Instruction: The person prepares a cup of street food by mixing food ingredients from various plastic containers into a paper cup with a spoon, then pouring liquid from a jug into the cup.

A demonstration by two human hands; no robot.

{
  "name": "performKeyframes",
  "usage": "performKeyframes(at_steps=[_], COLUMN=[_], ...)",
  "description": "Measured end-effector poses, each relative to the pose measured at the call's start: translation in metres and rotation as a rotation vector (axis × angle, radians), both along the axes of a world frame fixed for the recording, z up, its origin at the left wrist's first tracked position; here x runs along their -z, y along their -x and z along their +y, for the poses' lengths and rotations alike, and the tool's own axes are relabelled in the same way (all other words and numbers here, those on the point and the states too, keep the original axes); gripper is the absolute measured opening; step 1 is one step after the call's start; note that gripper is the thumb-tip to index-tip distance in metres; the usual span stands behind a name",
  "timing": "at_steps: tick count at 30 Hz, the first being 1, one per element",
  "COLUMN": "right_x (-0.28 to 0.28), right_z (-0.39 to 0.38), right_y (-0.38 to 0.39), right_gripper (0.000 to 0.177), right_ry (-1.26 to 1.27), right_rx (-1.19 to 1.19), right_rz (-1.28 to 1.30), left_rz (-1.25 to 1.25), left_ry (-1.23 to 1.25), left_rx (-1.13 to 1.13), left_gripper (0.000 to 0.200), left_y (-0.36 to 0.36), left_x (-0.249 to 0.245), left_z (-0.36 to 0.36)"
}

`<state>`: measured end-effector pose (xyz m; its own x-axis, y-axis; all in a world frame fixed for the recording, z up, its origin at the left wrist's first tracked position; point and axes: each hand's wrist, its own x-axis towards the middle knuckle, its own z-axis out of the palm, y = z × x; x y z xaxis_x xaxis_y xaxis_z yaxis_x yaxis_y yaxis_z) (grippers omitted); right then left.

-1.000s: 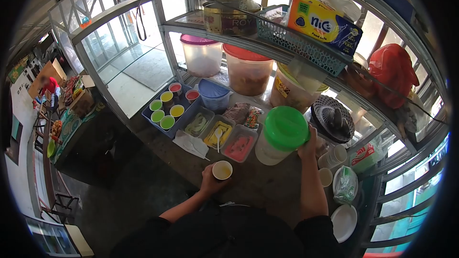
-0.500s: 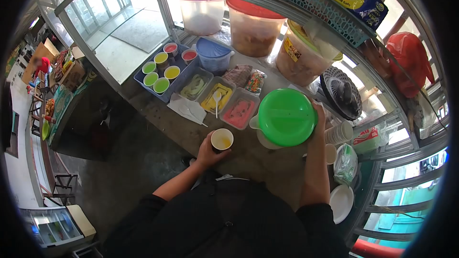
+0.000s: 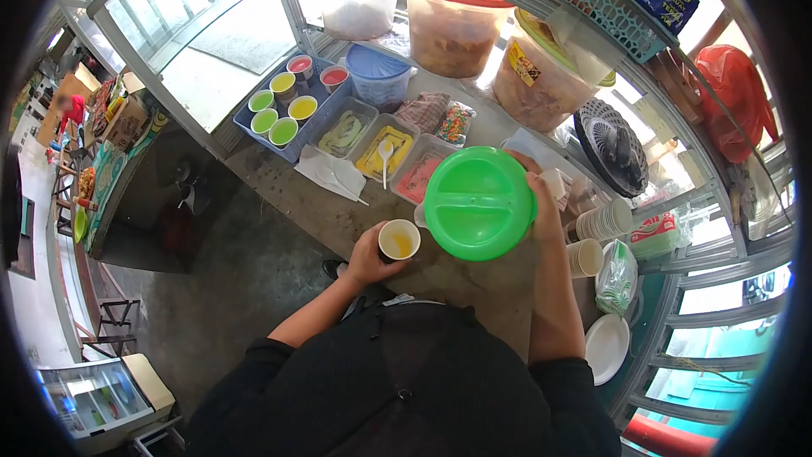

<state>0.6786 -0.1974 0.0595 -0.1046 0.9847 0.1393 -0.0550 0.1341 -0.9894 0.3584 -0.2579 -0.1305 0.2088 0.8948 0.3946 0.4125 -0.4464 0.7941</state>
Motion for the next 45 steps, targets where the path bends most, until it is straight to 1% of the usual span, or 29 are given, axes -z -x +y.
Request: performKeyframes(at_steps=[3,6,9,12,15,18,22,24,28,31,34,37,40,43,45], right_x=[0.002,-0.004,-0.006,-0.004,0.003,0.004,0.001,0.001,0.004,0.002,0.004,0.004,0.003,0.005,0.007], right_z=[-0.004,-0.012,-0.016,-0.016,-0.015,-0.014,-0.019,-0.020,-0.019,-0.020,-0.020,-0.022,-0.023,-0.024,-0.024], right_y=[0.012,0.034,0.044,0.052,0.056,0.064,0.077,0.083,0.089,0.091,0.091,0.095,0.097,0.099,0.100], right_gripper=[0.050,0.048,0.047,0.045,0.049,0.049,0.045,0.041,0.042,0.041,0.040,0.039,0.039,0.039,0.039], right_ry=[-0.030,-0.092,-0.048,-0.101,-0.193,-0.250,-0.293,-0.357,-0.357,-0.362,-0.373,-0.380,-0.383,-0.376,-0.378], right_rx=[-0.042,-0.060,-0.055,-0.048,-0.072,-0.090,-0.053,-0.031,-0.022,-0.024,-0.029,-0.030,-0.024,-0.017,-0.017], right_rz=[-0.096,-0.157,-0.097,-0.139,-0.386,-0.408,-0.488,-0.526,-0.528,-0.554,-0.559,-0.571,-0.611,-0.624,-0.627], left_rz=[0.100,0.132,0.151,0.094,0.143,0.193,0.247,0.231,0.145,0.031,0.002,-0.036,0.057,-0.009,-0.037], left_ry=[0.019,-0.002,0.064,0.077,0.023,0.034,0.023,0.056,0.089,0.099,0.106,0.082,0.016,0.151,0.198], left_rx=[-0.021,-0.119,-0.187,-0.236,-0.205,-0.229,-0.248,-0.222,-0.185,-0.196,-0.194,-0.179,-0.178,-0.089,-0.089], left_gripper=[0.080,0.081,0.080,0.079,0.081,0.082,0.084,0.088,0.096,0.105,0.111,0.114,0.115,0.113,0.105], left_y=[0.011,0.026,0.036,0.035,0.034,0.027,0.027,0.028,0.034,0.035,0.033,0.030,0.032,0.035,0.037], left_x=[-0.005,0.006,0.007,0.010,0.005,-0.006,0.000,0.003,-0.002,-0.003,-0.008,-0.018,-0.031,-0.040,-0.048], left_z=[-0.009,-0.015,-0.021,-0.024,-0.020,-0.019,-0.022,-0.022,-0.026,-0.030,-0.032,-0.031,-0.029,-0.022,-0.022])
